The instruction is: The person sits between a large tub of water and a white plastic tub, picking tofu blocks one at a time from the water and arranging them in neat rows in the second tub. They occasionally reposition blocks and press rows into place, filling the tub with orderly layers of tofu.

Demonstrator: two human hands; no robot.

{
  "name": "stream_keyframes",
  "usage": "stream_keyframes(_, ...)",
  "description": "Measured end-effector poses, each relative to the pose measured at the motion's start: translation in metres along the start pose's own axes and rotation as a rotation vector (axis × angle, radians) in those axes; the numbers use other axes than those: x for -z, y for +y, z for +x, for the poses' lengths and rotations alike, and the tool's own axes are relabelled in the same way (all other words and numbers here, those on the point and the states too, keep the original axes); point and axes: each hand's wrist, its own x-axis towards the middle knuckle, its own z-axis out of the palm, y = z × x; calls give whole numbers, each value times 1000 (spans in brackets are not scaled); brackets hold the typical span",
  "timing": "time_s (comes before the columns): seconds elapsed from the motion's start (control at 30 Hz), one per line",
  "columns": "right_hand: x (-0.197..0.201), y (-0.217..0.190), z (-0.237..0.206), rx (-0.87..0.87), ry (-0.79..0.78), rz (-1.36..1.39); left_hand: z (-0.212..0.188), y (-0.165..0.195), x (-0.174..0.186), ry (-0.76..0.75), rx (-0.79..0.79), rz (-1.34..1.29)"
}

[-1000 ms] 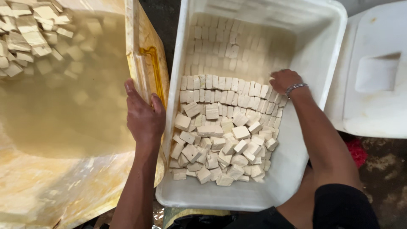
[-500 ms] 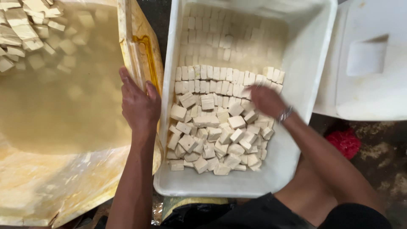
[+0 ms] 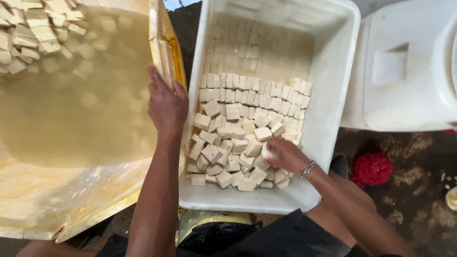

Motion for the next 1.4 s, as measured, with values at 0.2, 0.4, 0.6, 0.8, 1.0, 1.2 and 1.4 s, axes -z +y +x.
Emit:
stream_keyframes(0.2,-11,-26,56,-240,195,-72,-1,3,4,-24,23,-35)
stream_keyframes(0.4,-1,3,60,-190,148,94,-2,4,3,-26,17,-6)
stream_keyframes(0.6,-12,-19,54,-283,219,-51,-2,6,6,-42,35,-53)
stream_keyframes(0.8,3,-36,61,-475,145,16,-1,5,7,-49,30,-21)
stream_keyframes(1.0,-11,-24,64,-305,169,-35,-2,7,9,-48,29,-21)
stream_keyframes(1.2,-5,12,29,83,271,175,-1,8,9,-64,64,-45)
stream_keyframes(1.4,-50,-5,3,309,197,-65,0,5,3,-20,17,-48)
